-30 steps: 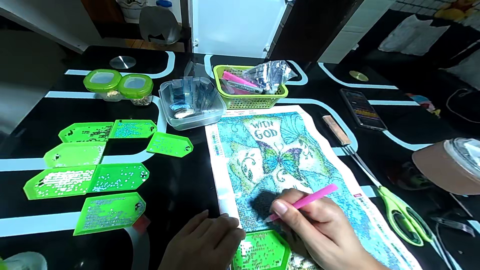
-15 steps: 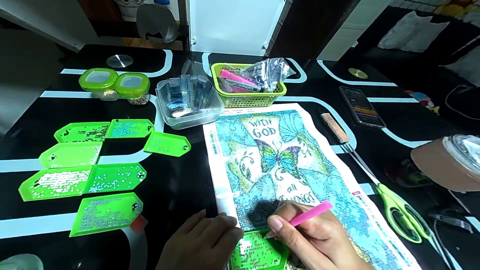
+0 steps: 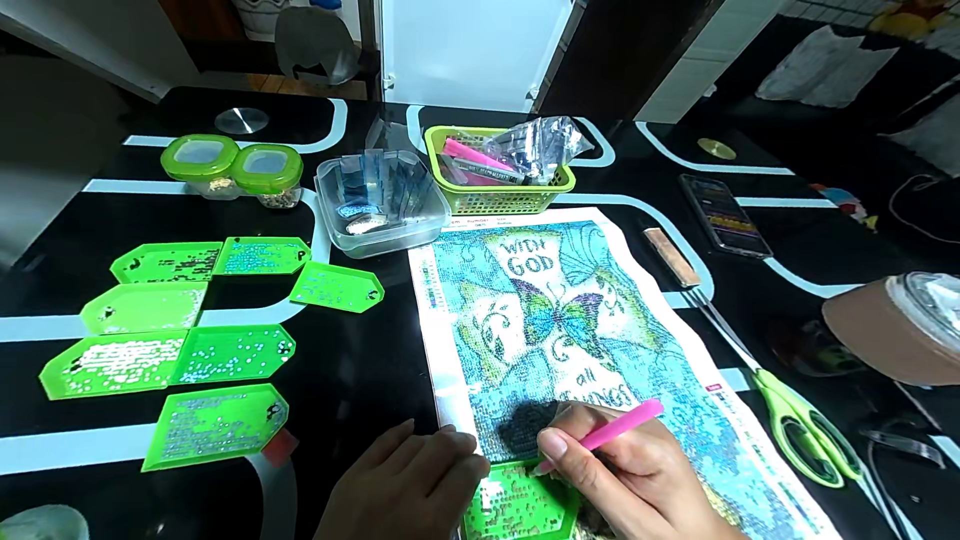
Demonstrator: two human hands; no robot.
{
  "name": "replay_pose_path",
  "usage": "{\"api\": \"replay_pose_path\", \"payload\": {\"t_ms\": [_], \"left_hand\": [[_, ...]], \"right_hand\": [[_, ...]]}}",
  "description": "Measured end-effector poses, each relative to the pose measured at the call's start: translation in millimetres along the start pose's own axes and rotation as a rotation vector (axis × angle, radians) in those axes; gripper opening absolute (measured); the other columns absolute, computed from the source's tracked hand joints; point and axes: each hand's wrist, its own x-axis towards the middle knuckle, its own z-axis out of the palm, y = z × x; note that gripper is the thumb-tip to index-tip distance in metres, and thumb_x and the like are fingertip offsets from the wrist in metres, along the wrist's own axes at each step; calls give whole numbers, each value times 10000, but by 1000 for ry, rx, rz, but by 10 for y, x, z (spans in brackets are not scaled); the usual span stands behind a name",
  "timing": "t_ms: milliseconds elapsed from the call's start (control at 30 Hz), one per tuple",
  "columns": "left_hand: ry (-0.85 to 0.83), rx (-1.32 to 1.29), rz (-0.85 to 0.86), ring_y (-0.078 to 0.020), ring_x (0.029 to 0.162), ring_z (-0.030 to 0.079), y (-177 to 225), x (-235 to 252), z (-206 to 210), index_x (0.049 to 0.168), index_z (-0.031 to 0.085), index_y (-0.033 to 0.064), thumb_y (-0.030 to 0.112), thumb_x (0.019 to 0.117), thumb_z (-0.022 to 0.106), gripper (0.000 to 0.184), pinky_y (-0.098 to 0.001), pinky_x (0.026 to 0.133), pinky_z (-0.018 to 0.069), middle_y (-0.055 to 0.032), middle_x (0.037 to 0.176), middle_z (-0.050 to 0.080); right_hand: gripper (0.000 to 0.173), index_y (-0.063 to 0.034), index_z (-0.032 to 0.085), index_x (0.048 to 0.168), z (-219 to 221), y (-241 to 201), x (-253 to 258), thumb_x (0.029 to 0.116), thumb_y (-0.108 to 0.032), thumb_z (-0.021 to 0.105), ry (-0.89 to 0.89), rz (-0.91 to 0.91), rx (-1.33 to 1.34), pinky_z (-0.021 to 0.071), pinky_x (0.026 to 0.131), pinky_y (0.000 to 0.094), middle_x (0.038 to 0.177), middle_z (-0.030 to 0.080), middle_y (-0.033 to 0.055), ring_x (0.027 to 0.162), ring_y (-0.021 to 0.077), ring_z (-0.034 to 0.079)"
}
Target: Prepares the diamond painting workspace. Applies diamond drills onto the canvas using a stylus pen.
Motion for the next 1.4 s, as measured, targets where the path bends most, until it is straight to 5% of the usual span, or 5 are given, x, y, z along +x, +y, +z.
{"api": "replay_pose_path", "payload": {"t_ms": [233, 467, 933, 1200, 1400], "left_hand": [[2, 2, 3, -245, 1140, 696, 2, 2, -3, 1178, 737, 93, 392, 920, 731, 395, -447, 1036, 503, -83, 1258, 721], [-2, -9, 2, -252, 1137, 697, 1, 6, 1, 1181, 734, 95, 378, 911, 738, 391, -455, 1038, 499, -90, 1256, 721], [4, 10, 3, -243, 1146, 696, 4, 5, 0, 1175, 739, 98, 398, 915, 731, 397, -447, 1037, 499, -83, 1259, 723], [-10, -15, 5, -259, 1159, 691, -4, 6, -9, 1183, 731, 92, 392, 925, 725, 396, -465, 1045, 495, -95, 1262, 719], [-5, -22, -1, -256, 1155, 690, 4, 5, -15, 1180, 730, 89, 382, 918, 736, 393, -461, 1046, 494, -95, 1254, 720]], "right_hand": [[265, -92, 677, 903, -3, -29, 146, 1086, -212, 528, 100, 202, 223, 547, 596, 143, 766, 675, -57, 672, -21, 643], [320, -38, 581, 873, -24, 13, 92, 1100, -244, 490, -61, -37, -1, 457, 598, 177, 691, 557, 54, 630, 51, 551], [308, -46, 583, 851, -9, 54, 59, 1091, -219, 497, -53, -93, -39, 465, 637, 196, 684, 558, 57, 644, 77, 560], [283, -99, 678, 892, 22, 7, 222, 1088, -233, 522, 100, 206, 205, 542, 598, 144, 757, 672, -58, 670, -20, 639], [290, -76, 650, 861, 82, 100, 259, 1087, -203, 519, 80, 168, 151, 523, 596, 145, 725, 638, -42, 664, -11, 621]]}}
